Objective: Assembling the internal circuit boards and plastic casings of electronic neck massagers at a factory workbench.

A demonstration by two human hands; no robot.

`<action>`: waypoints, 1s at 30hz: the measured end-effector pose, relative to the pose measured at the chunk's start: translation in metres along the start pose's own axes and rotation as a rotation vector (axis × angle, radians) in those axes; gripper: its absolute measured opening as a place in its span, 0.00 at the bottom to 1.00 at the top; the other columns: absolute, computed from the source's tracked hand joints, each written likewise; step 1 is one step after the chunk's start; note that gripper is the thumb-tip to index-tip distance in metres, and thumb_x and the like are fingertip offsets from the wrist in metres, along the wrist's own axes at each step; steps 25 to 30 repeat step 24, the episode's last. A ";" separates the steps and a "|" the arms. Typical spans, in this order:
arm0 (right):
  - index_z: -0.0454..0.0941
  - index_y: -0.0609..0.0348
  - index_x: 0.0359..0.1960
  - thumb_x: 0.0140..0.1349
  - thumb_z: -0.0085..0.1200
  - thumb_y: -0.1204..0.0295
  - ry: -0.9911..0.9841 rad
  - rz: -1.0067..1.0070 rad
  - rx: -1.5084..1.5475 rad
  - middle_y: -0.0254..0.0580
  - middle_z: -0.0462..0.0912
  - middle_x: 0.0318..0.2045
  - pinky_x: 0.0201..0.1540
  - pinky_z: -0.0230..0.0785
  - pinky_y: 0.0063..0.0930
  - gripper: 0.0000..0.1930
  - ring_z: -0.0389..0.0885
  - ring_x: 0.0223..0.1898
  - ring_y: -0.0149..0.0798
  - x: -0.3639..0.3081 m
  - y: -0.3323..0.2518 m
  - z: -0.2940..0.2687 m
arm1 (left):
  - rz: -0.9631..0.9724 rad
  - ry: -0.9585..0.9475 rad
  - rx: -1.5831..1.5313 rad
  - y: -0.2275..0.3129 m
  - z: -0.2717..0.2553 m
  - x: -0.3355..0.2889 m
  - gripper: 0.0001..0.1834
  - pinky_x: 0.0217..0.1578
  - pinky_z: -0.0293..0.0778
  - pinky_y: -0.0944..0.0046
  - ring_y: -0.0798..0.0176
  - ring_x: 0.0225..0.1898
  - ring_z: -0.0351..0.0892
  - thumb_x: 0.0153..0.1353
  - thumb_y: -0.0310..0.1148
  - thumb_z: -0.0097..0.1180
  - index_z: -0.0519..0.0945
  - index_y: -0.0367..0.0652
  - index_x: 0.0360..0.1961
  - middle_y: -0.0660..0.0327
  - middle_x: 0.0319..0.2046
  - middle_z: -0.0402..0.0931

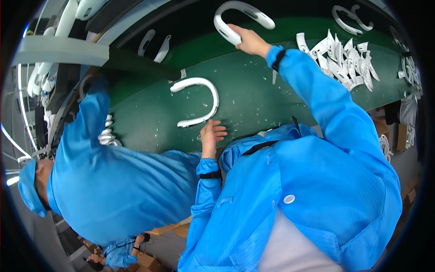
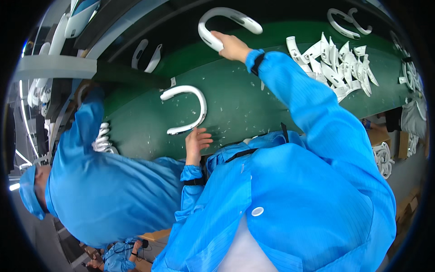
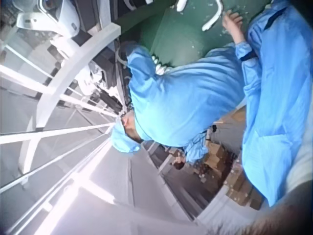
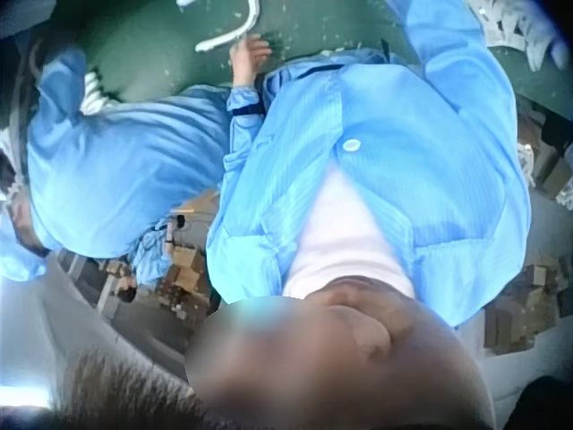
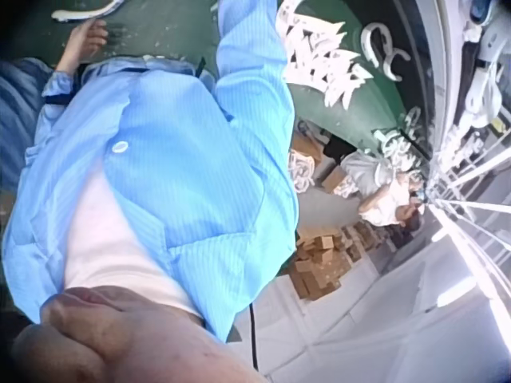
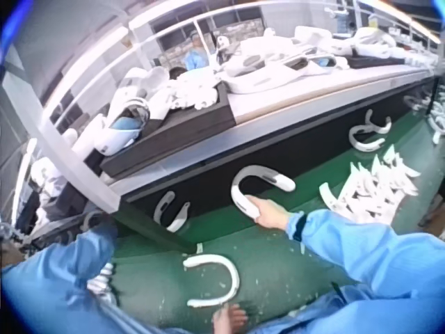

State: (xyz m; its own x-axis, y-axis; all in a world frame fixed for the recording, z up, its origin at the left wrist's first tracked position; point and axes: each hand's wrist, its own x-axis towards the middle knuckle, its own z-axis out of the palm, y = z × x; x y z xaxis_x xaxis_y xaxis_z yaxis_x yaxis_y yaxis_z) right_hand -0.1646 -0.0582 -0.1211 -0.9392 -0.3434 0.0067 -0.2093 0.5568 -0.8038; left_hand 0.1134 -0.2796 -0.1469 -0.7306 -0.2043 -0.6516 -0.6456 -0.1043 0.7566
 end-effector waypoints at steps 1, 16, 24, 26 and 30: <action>0.61 0.46 0.60 0.48 0.51 0.78 0.055 0.018 -0.226 0.48 0.75 0.47 0.48 0.67 0.40 0.33 0.73 0.48 0.50 0.014 0.011 -0.005 | 0.025 0.042 -0.012 0.000 -0.001 0.002 0.25 0.20 0.70 0.70 0.64 0.23 0.79 0.65 0.49 0.37 0.75 0.35 0.39 0.54 0.27 0.79; 0.78 0.61 0.35 0.51 0.50 0.73 0.062 0.225 -0.012 0.49 0.81 0.30 0.39 0.71 0.31 0.10 0.80 0.34 0.45 -0.104 0.110 -0.041 | 0.284 -0.103 1.496 0.022 -0.054 0.089 0.20 0.44 0.65 0.49 0.48 0.46 0.69 0.41 0.44 0.65 0.78 0.48 0.36 0.56 0.39 0.72; 0.79 0.58 0.36 0.48 0.52 0.75 0.174 0.311 -0.282 0.47 0.81 0.31 0.40 0.71 0.29 0.12 0.80 0.35 0.41 -0.157 0.180 -0.093 | 0.059 -0.274 0.755 0.086 -0.016 0.048 0.16 0.40 0.71 0.53 0.57 0.42 0.78 0.53 0.43 0.57 0.78 0.40 0.35 0.49 0.45 0.75; 0.79 0.58 0.36 0.48 0.52 0.75 0.174 0.311 -0.282 0.47 0.81 0.31 0.40 0.71 0.29 0.12 0.80 0.35 0.41 -0.157 0.180 -0.093 | 0.059 -0.274 0.755 0.086 -0.016 0.048 0.16 0.40 0.71 0.53 0.57 0.42 0.78 0.53 0.43 0.57 0.78 0.40 0.35 0.49 0.45 0.75; 0.79 0.58 0.36 0.48 0.52 0.75 0.174 0.311 -0.282 0.47 0.81 0.31 0.40 0.71 0.29 0.12 0.80 0.35 0.41 -0.157 0.180 -0.093 | 0.059 -0.274 0.755 0.086 -0.016 0.048 0.16 0.40 0.71 0.53 0.57 0.42 0.78 0.53 0.43 0.57 0.78 0.40 0.35 0.49 0.45 0.75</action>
